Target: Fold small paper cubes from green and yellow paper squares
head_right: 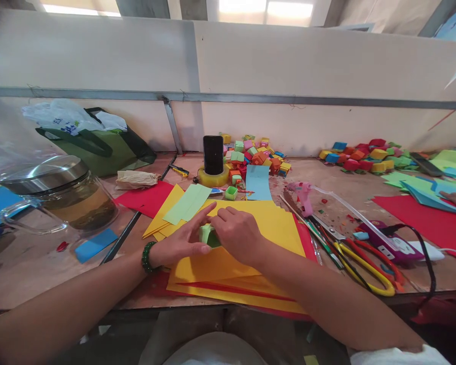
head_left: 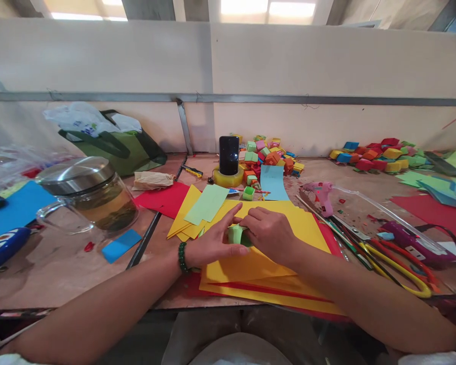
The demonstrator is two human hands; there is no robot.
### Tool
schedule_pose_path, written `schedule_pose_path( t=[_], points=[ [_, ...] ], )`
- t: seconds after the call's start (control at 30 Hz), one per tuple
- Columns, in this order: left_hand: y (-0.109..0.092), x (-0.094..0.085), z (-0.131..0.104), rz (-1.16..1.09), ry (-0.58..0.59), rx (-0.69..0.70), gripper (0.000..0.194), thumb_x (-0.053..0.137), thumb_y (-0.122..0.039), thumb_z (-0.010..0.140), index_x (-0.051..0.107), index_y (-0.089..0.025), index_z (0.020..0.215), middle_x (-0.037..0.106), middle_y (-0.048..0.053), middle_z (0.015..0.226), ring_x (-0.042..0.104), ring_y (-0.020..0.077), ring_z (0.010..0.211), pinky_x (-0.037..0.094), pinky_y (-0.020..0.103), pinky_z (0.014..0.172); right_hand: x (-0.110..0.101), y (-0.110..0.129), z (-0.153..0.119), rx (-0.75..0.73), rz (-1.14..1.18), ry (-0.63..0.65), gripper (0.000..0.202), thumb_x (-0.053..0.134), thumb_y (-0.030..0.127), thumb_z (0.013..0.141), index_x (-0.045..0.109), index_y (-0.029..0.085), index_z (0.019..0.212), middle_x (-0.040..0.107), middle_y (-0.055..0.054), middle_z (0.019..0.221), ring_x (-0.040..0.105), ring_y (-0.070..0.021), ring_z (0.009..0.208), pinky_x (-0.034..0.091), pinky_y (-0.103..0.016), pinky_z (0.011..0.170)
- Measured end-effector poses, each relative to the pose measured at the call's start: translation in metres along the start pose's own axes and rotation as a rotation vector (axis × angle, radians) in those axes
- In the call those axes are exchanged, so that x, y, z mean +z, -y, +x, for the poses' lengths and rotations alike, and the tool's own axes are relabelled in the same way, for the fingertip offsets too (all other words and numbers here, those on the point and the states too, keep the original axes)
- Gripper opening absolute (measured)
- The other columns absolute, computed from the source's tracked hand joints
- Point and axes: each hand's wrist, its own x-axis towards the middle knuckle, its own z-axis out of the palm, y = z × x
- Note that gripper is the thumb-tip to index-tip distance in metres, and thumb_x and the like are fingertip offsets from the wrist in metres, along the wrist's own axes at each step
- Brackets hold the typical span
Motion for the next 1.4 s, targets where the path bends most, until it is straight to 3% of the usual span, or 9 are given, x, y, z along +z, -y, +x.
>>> schedule_pose_path(
  t=[0.1, 0.23, 0.4, 0.6, 0.87, 0.97, 1.13, 1.27, 1.4],
  points=[
    [-0.002, 0.0, 0.0, -0.001, -0.003, -0.034, 0.097, 0.072, -0.039, 0.073, 0.016, -0.02, 0.151, 0.053, 0.01, 0.121, 0.051, 0.0244, 0.111, 0.041, 0.04, 0.098, 0.0, 0.0, 0.001, -0.041, 0.016, -0.064, 0.023, 0.048, 0.012, 0.085, 0.062, 0.018, 0.068, 0.061, -0.003, 0.063, 0.054, -0.0138, 0.061, 0.032, -0.027, 0.055],
    [-0.004, 0.0, -0.002, -0.097, -0.037, -0.028, 0.098, 0.073, -0.035, 0.068, 0.02, -0.024, 0.15, 0.051, 0.007, 0.113, 0.053, 0.0205, 0.096, 0.045, 0.035, 0.088, -0.004, 0.001, 0.003, 0.131, 0.246, -0.049, 0.005, 0.062, 0.024, 0.076, 0.061, 0.02, 0.078, 0.064, -0.002, 0.074, 0.058, -0.014, 0.067, 0.037, -0.024, 0.055],
    [-0.007, -0.006, -0.002, -0.327, -0.043, 0.016, 0.093, 0.076, -0.035, 0.063, 0.033, -0.028, 0.145, 0.056, 0.005, 0.107, 0.054, 0.0209, 0.096, 0.045, 0.034, 0.085, -0.019, 0.001, 0.006, 0.147, 0.529, -0.098, 0.023, 0.063, 0.031, 0.077, 0.054, 0.021, 0.096, 0.062, -0.001, 0.082, 0.059, -0.0126, 0.067, 0.047, -0.024, 0.061],
    [-0.007, -0.007, -0.003, -0.306, -0.053, 0.053, 0.096, 0.076, -0.032, 0.068, 0.024, -0.03, 0.149, 0.057, 0.005, 0.106, 0.06, 0.0231, 0.098, 0.046, 0.036, 0.086, -0.027, 0.003, 0.007, 0.13, 0.448, -0.191, 0.017, 0.061, 0.026, 0.077, 0.052, 0.022, 0.09, 0.063, -0.002, 0.081, 0.059, -0.0134, 0.067, 0.046, -0.024, 0.059],
    [-0.003, 0.002, -0.003, -0.085, 0.006, 0.018, 0.097, 0.075, -0.039, 0.07, 0.022, -0.023, 0.15, 0.047, 0.012, 0.135, 0.05, 0.0282, 0.117, 0.041, 0.04, 0.1, -0.013, 0.001, 0.003, 0.04, 0.115, -0.078, 0.016, 0.053, 0.011, 0.083, 0.064, 0.019, 0.074, 0.066, -0.004, 0.076, 0.057, -0.0159, 0.073, 0.04, -0.026, 0.061],
    [0.001, -0.001, -0.002, -0.064, 0.016, -0.043, 0.103, 0.077, -0.043, 0.069, 0.017, -0.022, 0.151, 0.047, 0.012, 0.135, 0.046, 0.0289, 0.122, 0.039, 0.042, 0.104, -0.01, -0.002, 0.002, 0.067, 0.07, 0.016, 0.015, 0.056, 0.013, 0.081, 0.067, 0.018, 0.071, 0.064, -0.004, 0.072, 0.055, -0.016, 0.07, 0.034, -0.027, 0.057],
    [-0.002, -0.002, -0.001, -0.112, 0.091, -0.083, 0.108, 0.08, -0.041, 0.067, 0.015, -0.024, 0.152, 0.054, 0.011, 0.125, 0.053, 0.0269, 0.113, 0.045, 0.039, 0.097, -0.01, -0.004, 0.005, 0.182, 0.263, 0.192, 0.006, 0.063, 0.017, 0.073, 0.068, 0.018, 0.076, 0.067, -0.003, 0.078, 0.055, -0.0147, 0.07, 0.027, -0.024, 0.053],
    [-0.004, 0.0, 0.002, -0.161, -0.007, -0.083, 0.107, 0.085, -0.031, 0.061, 0.024, -0.027, 0.15, 0.051, 0.01, 0.13, 0.053, 0.0253, 0.111, 0.046, 0.036, 0.094, -0.004, -0.006, 0.008, 0.444, 0.437, 0.267, 0.015, 0.06, 0.018, 0.071, 0.057, 0.015, 0.056, 0.055, 0.001, 0.058, 0.042, -0.0089, 0.053, 0.023, -0.023, 0.05],
    [0.001, -0.007, 0.006, -0.314, -0.028, -0.093, 0.073, 0.083, -0.028, 0.065, 0.053, -0.022, 0.131, 0.06, 0.007, 0.115, 0.059, 0.0182, 0.095, 0.048, 0.029, 0.084, 0.009, -0.014, 0.007, 0.616, 0.71, 0.343, 0.03, 0.058, 0.027, 0.076, 0.047, 0.016, 0.05, 0.038, 0.006, 0.048, 0.032, -0.0067, 0.047, 0.021, -0.023, 0.046]
  ],
)
